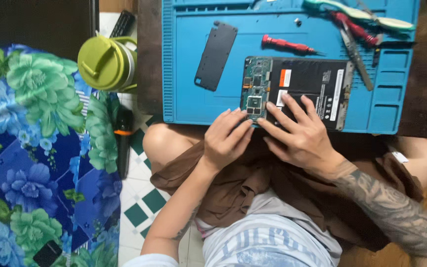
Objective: The person works on a disassembled electronic device on a blue mat, placing a battery into the chassis and connecting a ribbon cable. They then use a red screwdriver to secure the battery in place.
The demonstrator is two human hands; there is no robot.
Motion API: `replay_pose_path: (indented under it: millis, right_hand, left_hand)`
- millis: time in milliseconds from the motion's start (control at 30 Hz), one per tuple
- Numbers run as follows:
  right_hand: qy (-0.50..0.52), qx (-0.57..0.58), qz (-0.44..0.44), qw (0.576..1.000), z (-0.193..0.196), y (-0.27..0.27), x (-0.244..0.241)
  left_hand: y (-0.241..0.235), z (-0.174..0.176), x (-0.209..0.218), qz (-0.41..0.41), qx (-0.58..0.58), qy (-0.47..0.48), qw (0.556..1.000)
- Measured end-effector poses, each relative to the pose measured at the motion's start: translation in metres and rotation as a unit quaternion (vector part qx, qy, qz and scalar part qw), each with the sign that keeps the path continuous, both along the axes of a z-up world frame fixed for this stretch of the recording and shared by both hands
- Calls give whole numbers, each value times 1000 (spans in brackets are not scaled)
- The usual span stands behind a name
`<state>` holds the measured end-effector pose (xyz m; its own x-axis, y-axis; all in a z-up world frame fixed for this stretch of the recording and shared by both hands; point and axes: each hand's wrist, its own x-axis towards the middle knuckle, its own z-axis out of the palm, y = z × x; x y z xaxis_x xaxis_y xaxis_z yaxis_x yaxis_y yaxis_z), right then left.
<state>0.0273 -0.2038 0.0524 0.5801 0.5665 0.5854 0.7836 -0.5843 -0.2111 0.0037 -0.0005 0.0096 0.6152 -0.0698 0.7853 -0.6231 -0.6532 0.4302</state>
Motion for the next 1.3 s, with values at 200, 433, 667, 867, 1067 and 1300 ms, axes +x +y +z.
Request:
replay_pose_path:
  millis: [200, 433, 667, 867, 1067, 1300]
  right_hand:
    - [34, 62, -47, 996, -18, -14, -4]
    - [-47, 26, -69, 996, -10, -3, 0]
    - [-26, 27, -49, 998, -6, -7, 1]
    - [25, 131, -42, 990, -10, -35, -9]
    - [-37, 109, -60, 992, -11, -26, -27]
    - [-38, -39, -124, 991, -22, -22, -23]
  left_hand:
    - [4, 7, 16, -24, 47, 20, 998]
    - [3, 2, 21, -14, 130, -56, 990]
    - [1, 5, 17, -4, 127, -54, 990]
    - [3, 12, 12, -7, 103, 36, 994]
    - [-17, 17, 12, -33, 77, 23, 996]
    - [-15, 16, 26, -72, 90, 135, 984]
